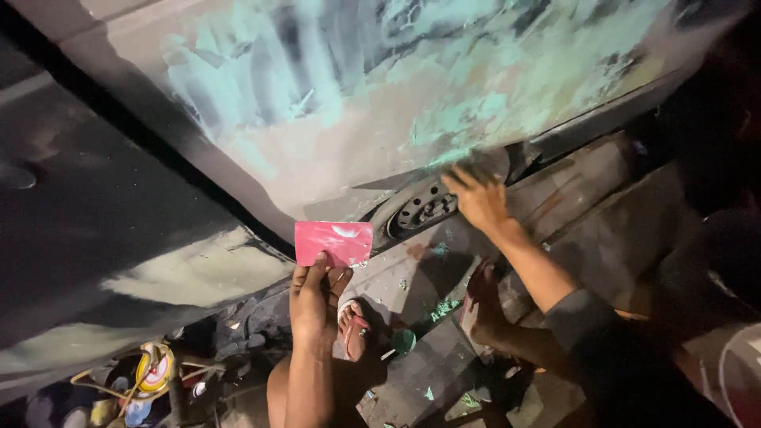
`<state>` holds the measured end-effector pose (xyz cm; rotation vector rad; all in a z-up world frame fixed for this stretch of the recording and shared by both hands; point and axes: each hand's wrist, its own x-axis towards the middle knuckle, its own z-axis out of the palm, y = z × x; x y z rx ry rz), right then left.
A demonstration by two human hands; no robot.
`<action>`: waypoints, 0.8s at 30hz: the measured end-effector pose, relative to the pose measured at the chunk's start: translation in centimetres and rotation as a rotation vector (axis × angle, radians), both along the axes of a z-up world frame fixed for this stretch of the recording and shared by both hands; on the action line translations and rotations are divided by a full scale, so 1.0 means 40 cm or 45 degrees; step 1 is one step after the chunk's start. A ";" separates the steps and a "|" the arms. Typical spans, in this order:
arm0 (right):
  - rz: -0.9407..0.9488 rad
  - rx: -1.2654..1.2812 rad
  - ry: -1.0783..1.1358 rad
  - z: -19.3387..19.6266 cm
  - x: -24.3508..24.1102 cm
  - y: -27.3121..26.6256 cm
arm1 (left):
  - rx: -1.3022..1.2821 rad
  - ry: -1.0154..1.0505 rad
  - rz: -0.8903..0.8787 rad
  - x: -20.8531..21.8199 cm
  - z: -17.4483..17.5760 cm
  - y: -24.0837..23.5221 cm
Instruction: The person scoops light green body filler from a red card onto a metal spreader and applies it to a damaged area on the side of a car. They repeatedly spread the filler over the surface and scrape excess material back onto the card.
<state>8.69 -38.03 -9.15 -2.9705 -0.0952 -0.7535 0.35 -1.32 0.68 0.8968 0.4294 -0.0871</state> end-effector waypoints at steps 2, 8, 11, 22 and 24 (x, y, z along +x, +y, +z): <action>0.017 -0.100 -0.225 -0.010 -0.040 -0.011 | 0.007 0.001 -0.006 -0.011 -0.006 -0.005; 0.065 0.087 -0.674 0.379 -0.121 -0.006 | 0.024 0.051 0.032 0.004 0.017 0.013; 0.184 0.222 -0.895 0.588 -0.110 -0.036 | 0.042 0.032 0.000 0.007 0.008 0.018; -0.009 0.016 -0.871 0.486 -0.012 0.114 | 0.031 -0.037 -0.007 -0.007 0.013 0.060; 0.085 0.064 -0.895 0.426 -0.018 0.155 | 0.023 -0.020 0.009 -0.008 0.010 0.065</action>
